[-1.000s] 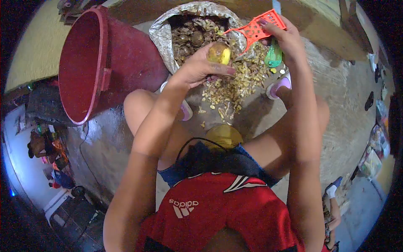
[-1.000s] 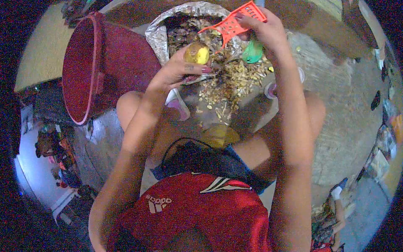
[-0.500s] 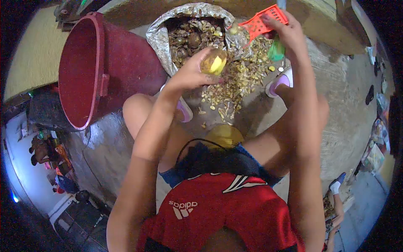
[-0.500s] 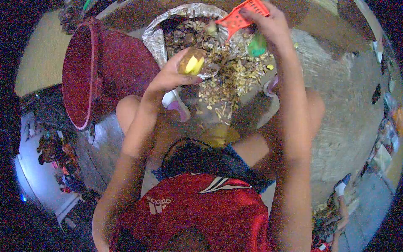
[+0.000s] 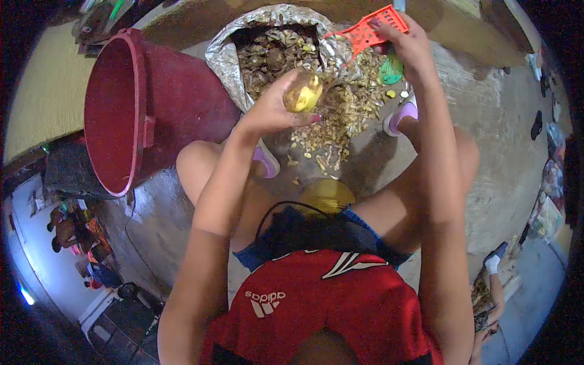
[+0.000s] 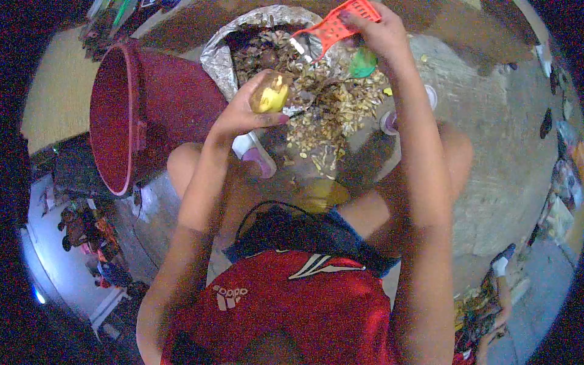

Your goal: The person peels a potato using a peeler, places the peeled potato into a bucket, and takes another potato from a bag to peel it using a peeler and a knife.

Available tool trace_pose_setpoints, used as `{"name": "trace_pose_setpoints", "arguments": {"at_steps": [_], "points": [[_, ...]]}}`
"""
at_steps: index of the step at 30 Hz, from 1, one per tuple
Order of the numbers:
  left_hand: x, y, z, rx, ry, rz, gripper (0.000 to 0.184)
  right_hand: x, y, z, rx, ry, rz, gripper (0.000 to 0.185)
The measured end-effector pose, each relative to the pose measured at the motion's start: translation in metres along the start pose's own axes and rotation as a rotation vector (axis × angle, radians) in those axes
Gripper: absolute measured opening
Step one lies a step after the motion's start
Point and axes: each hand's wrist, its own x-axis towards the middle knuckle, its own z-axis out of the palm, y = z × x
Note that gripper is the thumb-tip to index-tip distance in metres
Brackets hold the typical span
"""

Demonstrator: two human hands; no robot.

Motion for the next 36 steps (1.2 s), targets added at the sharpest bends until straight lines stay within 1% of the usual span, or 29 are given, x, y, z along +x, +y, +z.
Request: {"name": "trace_pose_setpoints", "arguments": {"at_steps": [1, 5, 6, 7, 9, 10, 13, 14, 17, 19, 21, 23, 24, 25, 27, 29, 30, 32, 33, 34, 35, 36], "points": [[-0.001, 0.006, 0.001, -0.014, -0.007, -0.036, 0.068, -0.002, -0.004, 0.002, 0.103, -0.021, 0.046, 0.02], [0.005, 0.002, 0.008, -0.165, 0.064, -0.075, 0.069, -0.009, 0.005, 0.006, -0.103, -0.006, -0.067, 0.022], [0.008, -0.001, 0.008, -0.221, 0.082, -0.104, 0.068, -0.009, 0.002, 0.004, 0.066, -0.039, -0.037, 0.021], [0.009, -0.002, 0.008, -0.276, 0.1, -0.132, 0.068, -0.009, -0.001, 0.003, 0.118, -0.056, -0.007, 0.02], [0.01, 0.007, 0.012, -0.264, 0.104, -0.175, 0.067, -0.012, -0.011, 0.003, 0.225, -0.087, 0.052, 0.019], [0.011, 0.012, 0.013, -0.259, 0.104, -0.197, 0.067, -0.016, -0.017, 0.009, 0.197, -0.11, 0.088, 0.021], [0.013, -0.001, 0.017, -0.439, 0.031, -0.134, 0.066, -0.029, -0.009, 0.025, 0.159, -0.248, 0.064, 0.03], [0.012, -0.005, 0.015, -0.308, 0.034, -0.149, 0.062, -0.028, -0.002, 0.028, 0.111, -0.258, 0.032, 0.03], [0.009, -0.002, 0.012, 0.135, 0.022, 0.058, 0.06, -0.002, 0.02, 0.005, -0.276, 0.027, -0.165, 0.027], [0.008, -0.005, 0.011, 0.005, -0.007, 0.027, 0.059, -0.004, -0.007, -0.011, -0.002, 0.124, 0.005, 0.014], [0.007, -0.005, 0.008, -0.078, -0.009, -0.034, 0.061, -0.005, -0.004, -0.007, 0.045, 0.085, -0.085, 0.013], [0.01, 0.0, 0.006, -0.116, 0.024, -0.117, 0.064, -0.014, 0.007, 0.007, 0.127, -0.099, -0.005, 0.028], [0.009, -0.003, 0.007, -0.147, 0.04, -0.104, 0.065, -0.028, -0.009, 0.024, 0.147, -0.105, 0.059, 0.028], [0.01, -0.007, 0.008, -0.178, 0.056, -0.088, 0.065, -0.037, -0.016, 0.033, 0.165, -0.155, 0.078, 0.028], [0.01, -0.01, 0.01, -0.245, 0.066, -0.088, 0.066, -0.04, -0.01, 0.041, 0.119, -0.276, 0.062, 0.028], [0.008, -0.007, 0.012, -0.315, 0.053, -0.121, 0.068, -0.036, -0.005, 0.041, 0.105, -0.276, 0.017, 0.023], [0.01, -0.008, 0.012, -0.257, 0.063, -0.104, 0.068, -0.032, -0.003, 0.039, 0.098, -0.274, -0.006, 0.022], [0.016, -0.011, 0.009, -0.142, 0.071, -0.068, 0.068, -0.019, 0.003, 0.025, 0.066, -0.162, -0.024, 0.023], [0.015, -0.009, 0.01, -0.091, 0.042, -0.078, 0.067, -0.018, 0.004, 0.019, 0.047, -0.107, -0.031, 0.023], [0.013, -0.006, 0.009, -0.038, 0.016, -0.086, 0.067, -0.027, -0.036, 0.014, -0.316, 0.069, -0.027, 0.013], [0.012, -0.003, 0.007, 0.018, -0.008, -0.094, 0.067, -0.024, -0.032, 0.008, -0.234, 0.097, -0.024, 0.013], [0.011, -0.006, 0.008, 0.109, 0.029, -0.007, 0.063, -0.017, -0.029, 0.001, -0.151, 0.128, -0.017, 0.014]]}}
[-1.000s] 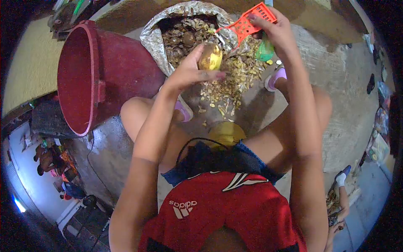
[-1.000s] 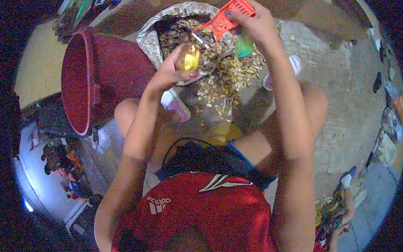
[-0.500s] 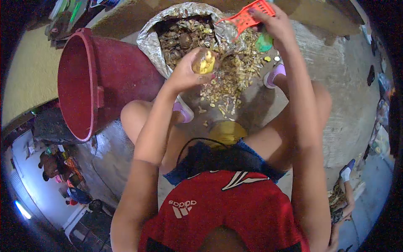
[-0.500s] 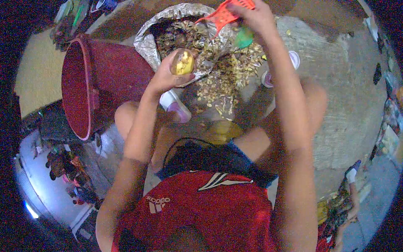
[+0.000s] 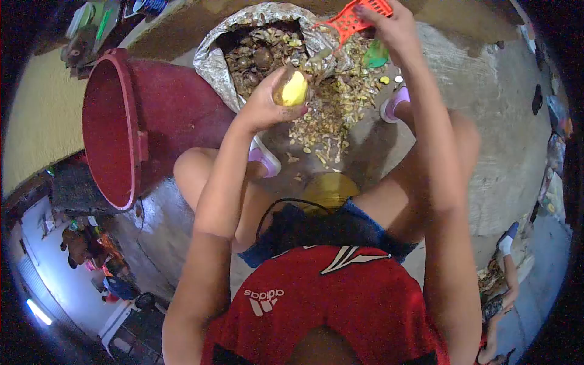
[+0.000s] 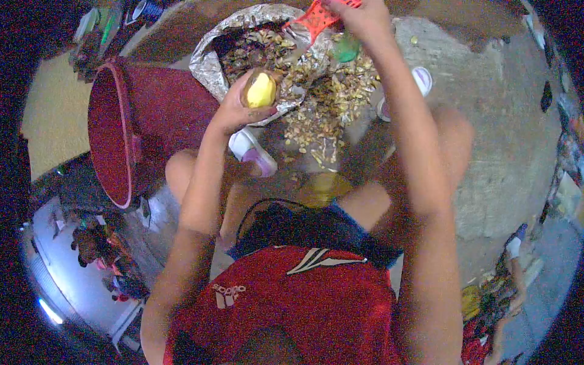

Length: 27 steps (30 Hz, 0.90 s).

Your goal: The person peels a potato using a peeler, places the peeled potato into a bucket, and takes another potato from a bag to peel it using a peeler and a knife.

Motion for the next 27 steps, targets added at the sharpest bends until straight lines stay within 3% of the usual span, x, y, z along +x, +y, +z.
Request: {"name": "trace_pose_setpoints", "arguments": {"at_steps": [3, 9, 12, 15, 19, 25, 27], "points": [[0.001, 0.0, -0.002, -0.077, -0.03, -0.145, 0.066, 0.0, 0.012, -0.002, 0.172, -0.076, 0.006, 0.013], [0.002, 0.003, 0.006, -0.243, -0.017, -0.108, 0.077, -0.009, 0.005, 0.009, 0.31, -0.273, 0.06, 0.013], [0.002, 0.008, 0.008, -0.494, -0.064, -0.131, 0.069, -0.012, 0.008, 0.01, 0.279, -0.377, 0.065, 0.012], [0.006, -0.003, 0.004, -0.346, -0.09, -0.206, 0.071, -0.016, 0.017, 0.022, 0.132, -0.496, -0.025, 0.023], [0.007, -0.003, 0.007, -0.247, -0.1, -0.155, 0.072, -0.016, 0.022, 0.029, -0.047, -0.469, -0.166, 0.025], [0.007, 0.01, 0.004, -0.189, -0.143, -0.129, 0.073, -0.012, 0.026, 0.029, -0.014, -0.444, -0.076, 0.029], [0.008, 0.008, 0.0, -0.154, -0.117, -0.078, 0.072, -0.012, 0.012, 0.017, 0.069, -0.322, -0.009, 0.017]]}}
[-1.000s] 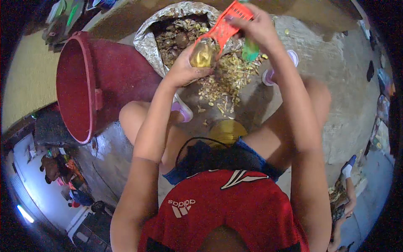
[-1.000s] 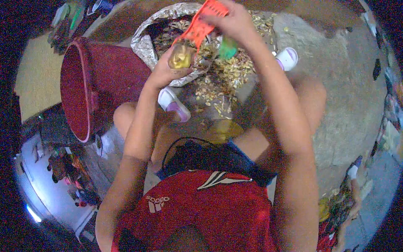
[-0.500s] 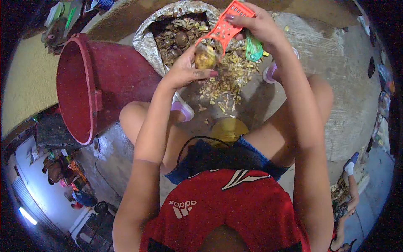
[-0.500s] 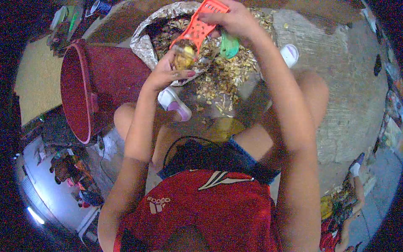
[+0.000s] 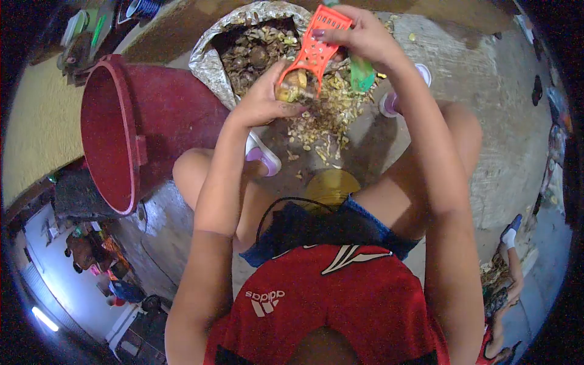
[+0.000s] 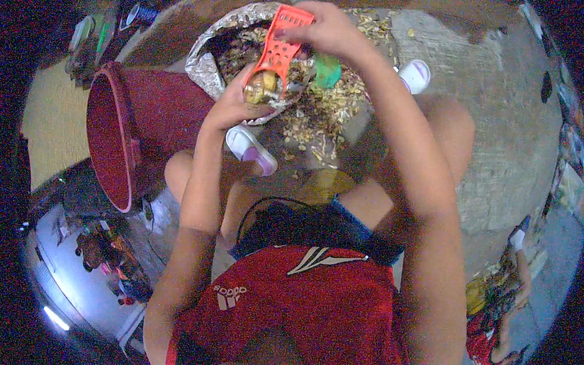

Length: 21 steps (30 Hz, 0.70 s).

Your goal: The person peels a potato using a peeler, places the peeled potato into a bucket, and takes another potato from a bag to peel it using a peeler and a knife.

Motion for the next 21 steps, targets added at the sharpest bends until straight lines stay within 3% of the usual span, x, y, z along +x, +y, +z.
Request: {"name": "trace_pose_setpoints", "arguments": {"at_steps": [1, 4, 8, 15, 18, 21], "points": [[-0.004, 0.002, 0.001, 0.093, 0.079, 0.119, 0.072, -0.002, -0.009, -0.004, 0.046, 0.061, 0.024, 0.012], [-0.015, 0.015, 0.0, 0.208, 0.013, 0.107, 0.072, 0.009, -0.008, -0.035, -0.022, 0.196, 0.019, 0.012], [-0.013, 0.012, 0.005, 0.191, 0.088, 0.009, 0.076, 0.0, -0.008, -0.019, 0.116, 0.115, 0.068, 0.01], [-0.003, -0.001, 0.014, -0.255, 0.121, 0.002, 0.077, -0.002, -0.01, -0.007, 0.223, -0.117, 0.102, 0.014], [0.0, -0.006, 0.011, -0.063, 0.132, -0.02, 0.078, -0.001, 0.005, 0.007, 0.015, -0.147, 0.066, 0.032], [0.002, -0.011, 0.013, -0.128, 0.143, -0.072, 0.086, -0.002, 0.015, 0.012, -0.068, -0.075, -0.101, 0.034]]}}
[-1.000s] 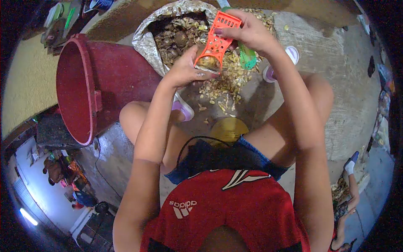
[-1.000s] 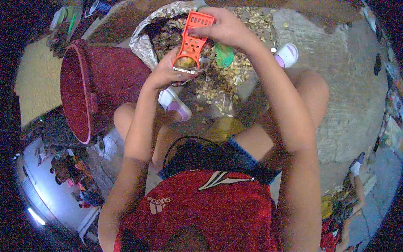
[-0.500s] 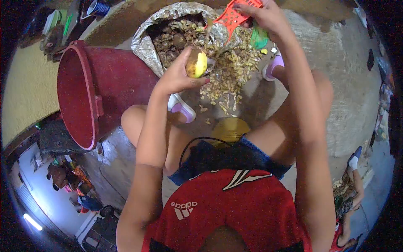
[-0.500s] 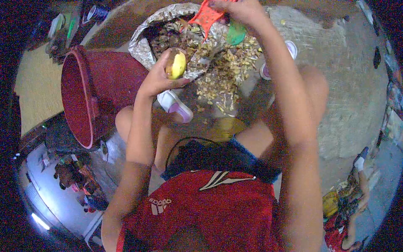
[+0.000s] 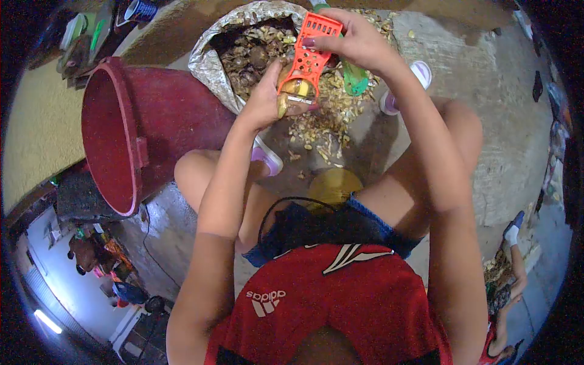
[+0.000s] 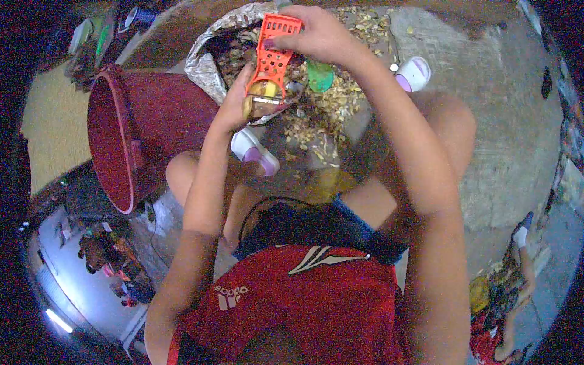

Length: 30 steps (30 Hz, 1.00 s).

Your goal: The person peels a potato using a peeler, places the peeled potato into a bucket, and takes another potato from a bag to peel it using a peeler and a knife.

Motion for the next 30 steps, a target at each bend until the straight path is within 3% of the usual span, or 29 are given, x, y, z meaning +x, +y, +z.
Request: {"name": "trace_pose_setpoints", "arguments": {"at_steps": [4, 7, 10, 13, 15, 19, 20, 23, 25, 29, 30], "points": [[0.001, 0.003, -0.003, 0.192, -0.064, 0.117, 0.082, -0.002, -0.007, 0.001, -0.041, -0.009, 0.012, 0.031], [0.002, 0.014, -0.002, 0.303, -0.057, 0.095, 0.081, -0.003, -0.017, -0.008, -0.041, -0.031, 0.013, 0.014], [0.004, 0.02, -0.004, 0.309, -0.045, 0.138, 0.076, 0.001, -0.016, -0.012, -0.147, 0.046, -0.154, 0.015], [-0.003, 0.019, -0.006, 0.362, -0.047, 0.211, 0.07, 0.002, -0.033, -0.037, -0.306, 0.314, 0.037, 0.016], [-0.009, 0.011, -0.012, 0.457, -0.068, 0.194, 0.071, 0.009, -0.033, -0.053, -0.014, 0.324, 0.131, 0.015], [-0.01, 0.017, -0.012, 0.347, -0.015, 0.064, 0.073, -0.001, -0.034, -0.041, -0.25, 0.328, 0.145, 0.012], [-0.011, 0.02, -0.01, 0.301, -0.016, 0.07, 0.074, 0.0, -0.026, -0.042, -0.47, 0.362, 0.01, 0.016], [-0.014, 0.022, -0.008, 0.123, -0.025, 0.065, 0.074, -0.001, -0.037, -0.037, -0.262, 0.363, 0.164, 0.021], [-0.011, 0.016, -0.01, -0.055, -0.056, 0.029, 0.075, -0.002, -0.042, -0.037, -0.419, 0.365, 0.16, 0.022], [-0.004, 0.012, -0.013, 0.077, -0.032, 0.044, 0.074, -0.005, -0.048, -0.035, -0.469, 0.309, 0.181, 0.021], [-0.004, 0.013, -0.012, 0.052, -0.03, 0.028, 0.072, -0.004, -0.041, -0.033, -0.302, 0.252, 0.158, 0.02]]}}
